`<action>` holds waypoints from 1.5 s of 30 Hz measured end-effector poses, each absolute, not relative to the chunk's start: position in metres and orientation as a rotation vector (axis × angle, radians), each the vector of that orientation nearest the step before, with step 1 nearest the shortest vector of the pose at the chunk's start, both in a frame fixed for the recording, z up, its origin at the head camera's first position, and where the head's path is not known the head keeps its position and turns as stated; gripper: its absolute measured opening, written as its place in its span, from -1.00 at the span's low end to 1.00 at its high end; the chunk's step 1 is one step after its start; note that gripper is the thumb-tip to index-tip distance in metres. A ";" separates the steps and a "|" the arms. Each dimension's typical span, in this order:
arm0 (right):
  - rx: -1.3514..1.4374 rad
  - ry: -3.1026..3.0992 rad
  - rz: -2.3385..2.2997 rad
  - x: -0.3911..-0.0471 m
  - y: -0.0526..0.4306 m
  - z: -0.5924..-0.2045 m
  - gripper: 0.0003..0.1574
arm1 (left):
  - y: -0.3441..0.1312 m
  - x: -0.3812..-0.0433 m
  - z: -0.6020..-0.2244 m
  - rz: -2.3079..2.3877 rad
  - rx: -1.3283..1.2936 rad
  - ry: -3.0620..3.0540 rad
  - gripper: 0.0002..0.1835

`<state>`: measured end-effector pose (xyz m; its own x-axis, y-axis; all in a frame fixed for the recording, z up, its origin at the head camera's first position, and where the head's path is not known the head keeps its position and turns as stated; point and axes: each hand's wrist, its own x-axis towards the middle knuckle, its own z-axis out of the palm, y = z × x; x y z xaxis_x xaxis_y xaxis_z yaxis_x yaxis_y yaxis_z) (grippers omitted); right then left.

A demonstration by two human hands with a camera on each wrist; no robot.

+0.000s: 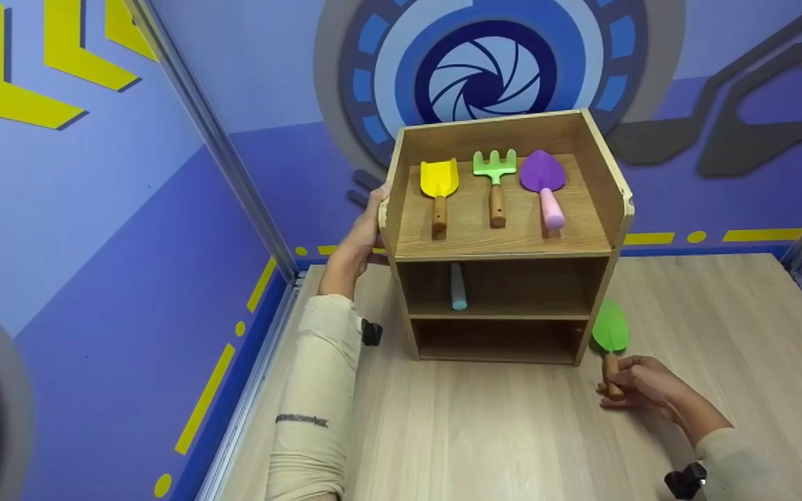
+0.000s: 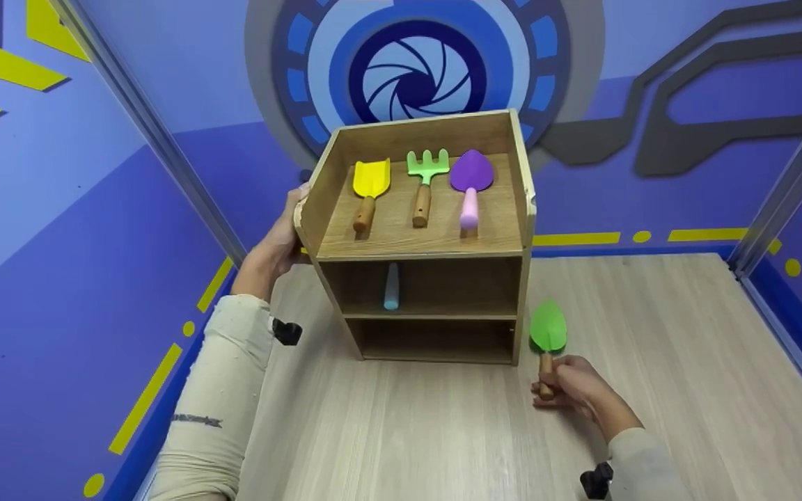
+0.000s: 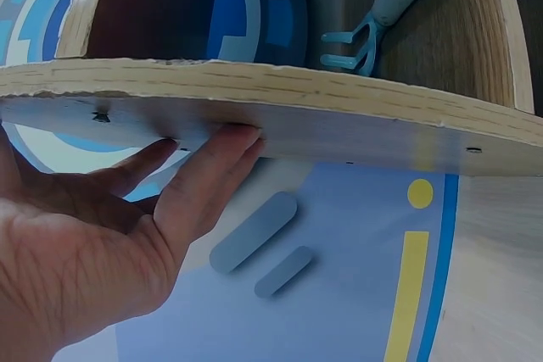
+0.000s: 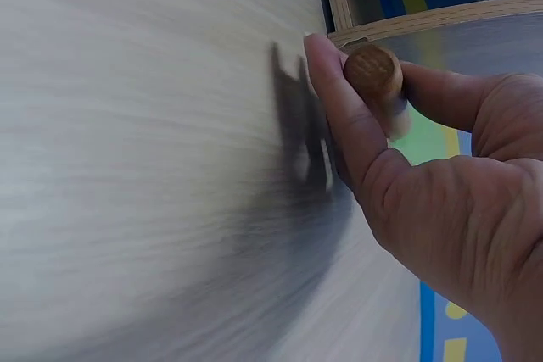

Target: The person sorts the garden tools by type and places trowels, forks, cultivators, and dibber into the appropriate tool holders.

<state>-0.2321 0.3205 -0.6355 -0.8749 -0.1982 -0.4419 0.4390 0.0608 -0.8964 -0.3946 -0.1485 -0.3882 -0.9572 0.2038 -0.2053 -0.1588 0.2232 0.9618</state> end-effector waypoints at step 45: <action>0.000 2.313 -2.019 -0.206 0.315 -0.605 -0.49 | -0.156 -0.396 -0.380 1.863 0.025 2.035 -0.03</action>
